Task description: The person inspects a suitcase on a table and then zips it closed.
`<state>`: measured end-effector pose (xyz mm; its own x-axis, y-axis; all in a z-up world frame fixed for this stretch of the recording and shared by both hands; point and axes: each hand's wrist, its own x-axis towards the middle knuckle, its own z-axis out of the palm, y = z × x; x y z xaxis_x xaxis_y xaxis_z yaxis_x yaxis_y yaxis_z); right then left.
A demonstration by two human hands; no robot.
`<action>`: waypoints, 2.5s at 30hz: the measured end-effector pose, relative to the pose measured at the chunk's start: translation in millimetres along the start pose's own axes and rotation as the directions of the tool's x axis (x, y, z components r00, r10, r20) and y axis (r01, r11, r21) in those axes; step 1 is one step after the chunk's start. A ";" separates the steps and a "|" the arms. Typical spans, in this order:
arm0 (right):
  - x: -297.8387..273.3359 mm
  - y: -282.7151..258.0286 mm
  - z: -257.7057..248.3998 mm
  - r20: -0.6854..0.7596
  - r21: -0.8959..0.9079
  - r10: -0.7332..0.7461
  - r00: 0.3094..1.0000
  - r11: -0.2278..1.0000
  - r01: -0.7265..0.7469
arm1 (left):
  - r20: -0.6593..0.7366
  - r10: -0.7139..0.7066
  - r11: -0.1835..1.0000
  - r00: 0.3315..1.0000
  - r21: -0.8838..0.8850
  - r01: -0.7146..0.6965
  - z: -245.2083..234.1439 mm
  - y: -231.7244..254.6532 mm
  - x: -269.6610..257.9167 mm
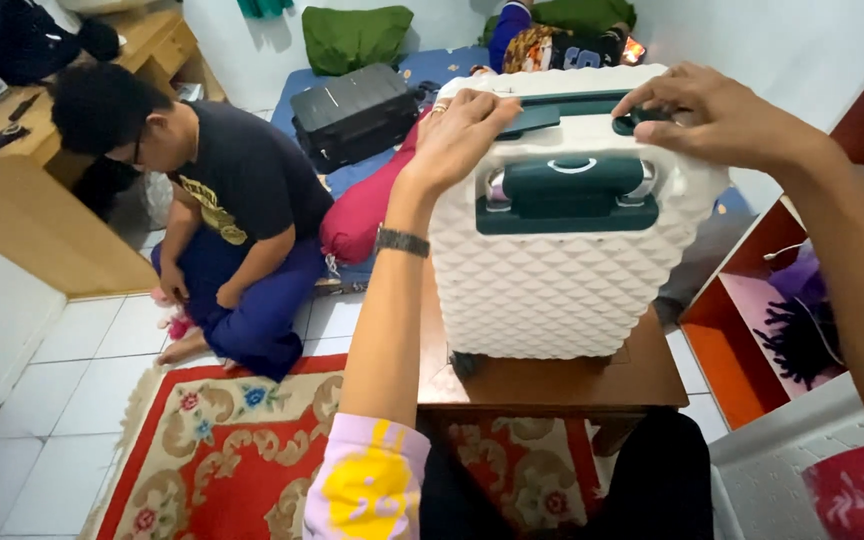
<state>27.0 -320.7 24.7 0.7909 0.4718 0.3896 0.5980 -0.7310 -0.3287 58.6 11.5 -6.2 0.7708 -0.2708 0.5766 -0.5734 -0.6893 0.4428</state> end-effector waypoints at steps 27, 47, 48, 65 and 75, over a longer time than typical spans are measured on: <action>-2.5 1.2 -3.4 -0.069 0.038 -0.016 0.997 0.999 0.019 | -0.156 -0.027 0.993 0.987 0.106 0.044 -11.1 55.1 -9.6; -11.3 -6.0 32.8 -0.439 -0.039 -0.068 0.896 0.998 0.057 | -0.349 -0.286 0.830 0.892 -0.556 0.049 8.7 -0.5 8.2; -12.5 -9.6 33.1 -0.462 0.009 -0.037 0.886 0.999 0.046 | -0.362 -0.274 0.827 0.891 -0.561 0.027 10.7 -3.9 9.4; -29.8 -6.1 12.5 -0.284 0.291 0.141 0.948 0.955 -0.055 | -0.412 -0.065 0.991 0.909 -0.130 0.012 4.2 20.5 -7.8; -17.0 2.6 12.8 -0.271 0.362 0.127 0.954 0.932 -0.022 | -0.419 -0.002 1.000 0.908 -0.028 -0.010 10.4 19.9 -6.6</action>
<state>16.8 -324.4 6.1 0.7955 0.2232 0.5633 0.5872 -0.5129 -0.6262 45.0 -7.5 -8.3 0.5848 0.0371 0.8103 -0.5888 -0.6677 0.4555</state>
